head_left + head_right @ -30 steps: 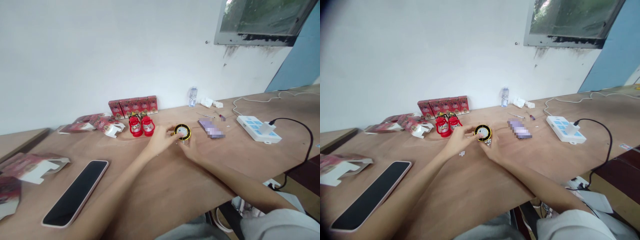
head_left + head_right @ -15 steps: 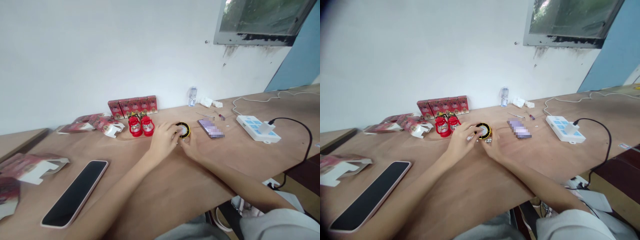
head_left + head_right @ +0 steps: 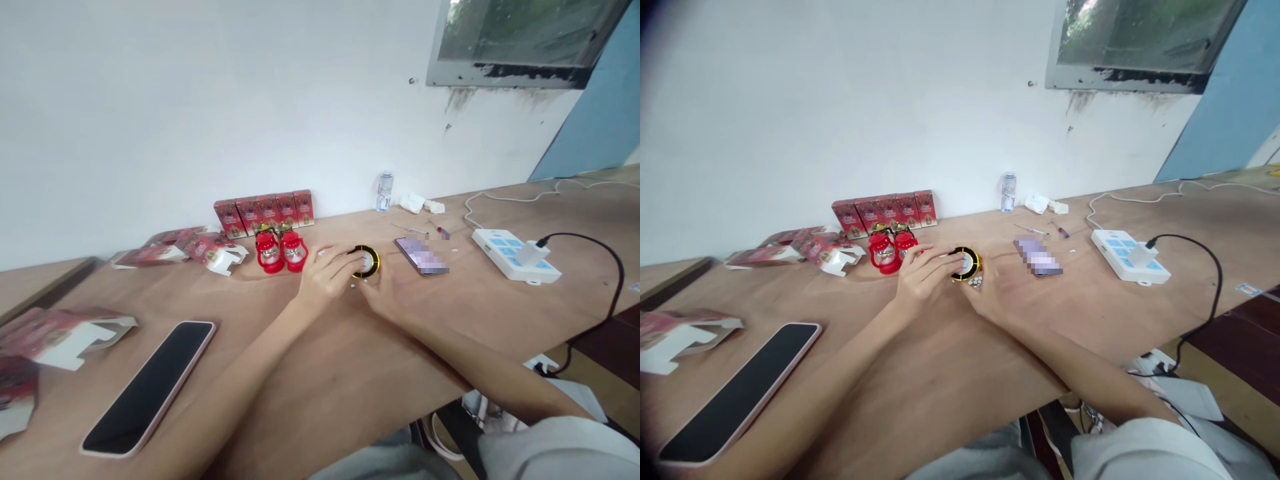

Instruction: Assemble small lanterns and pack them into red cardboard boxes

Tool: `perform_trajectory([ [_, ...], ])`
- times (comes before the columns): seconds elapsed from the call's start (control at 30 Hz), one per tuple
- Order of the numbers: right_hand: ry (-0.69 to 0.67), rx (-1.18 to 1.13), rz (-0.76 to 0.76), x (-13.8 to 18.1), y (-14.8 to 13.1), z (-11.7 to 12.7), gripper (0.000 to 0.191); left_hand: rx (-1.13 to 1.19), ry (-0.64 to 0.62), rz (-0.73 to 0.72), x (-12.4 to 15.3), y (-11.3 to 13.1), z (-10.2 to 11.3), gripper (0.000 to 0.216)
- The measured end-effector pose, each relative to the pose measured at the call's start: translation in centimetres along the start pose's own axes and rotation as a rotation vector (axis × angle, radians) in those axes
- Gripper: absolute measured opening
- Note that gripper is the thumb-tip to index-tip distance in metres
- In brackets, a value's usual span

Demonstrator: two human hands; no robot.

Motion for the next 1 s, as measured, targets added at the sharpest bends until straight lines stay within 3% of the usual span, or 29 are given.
perform_trajectory([
  [0.1,0.021,0.012,0.008,0.0,0.0,0.1,0.042,0.075,0.002,0.141,-0.4,-0.5,0.2,0.011],
  [0.17,0.039,0.023,-0.007,0.1,0.2,0.1,0.042,0.196,-0.019,0.334,-0.6,-1.5,0.1,0.01],
  [0.33,0.017,0.03,-0.039,0.3,0.8,0.0,0.039,0.709,-0.304,0.92,0.4,-4.1,-2.7,0.039],
  [0.43,-0.009,0.032,-0.005,0.3,0.8,-0.1,0.041,0.843,-0.33,1.09,1.0,-4.8,-3.6,0.044],
  [0.5,-0.008,0.017,-0.021,0.2,0.9,-0.2,0.041,0.865,-0.299,1.085,1.1,-4.8,-3.6,0.04],
  [0.63,0.025,-0.016,-0.093,0.1,1.3,-0.2,0.038,0.752,-0.341,0.875,0.6,-4.0,-3.3,0.015],
  [1.0,0.041,-0.157,-0.075,0.3,2.2,-0.3,0.046,0.62,-0.366,0.612,0.0,-3.5,-2.7,0.034],
])
Point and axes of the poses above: each hand's wrist, its own x-axis away from the middle knuckle, its own z-axis out of the back of the hand, y = z × x, the point moved 6 cm from there along -x, towards the middle knuckle, and after that the axes turned 8 degrees about z, right-handed, at the moved point
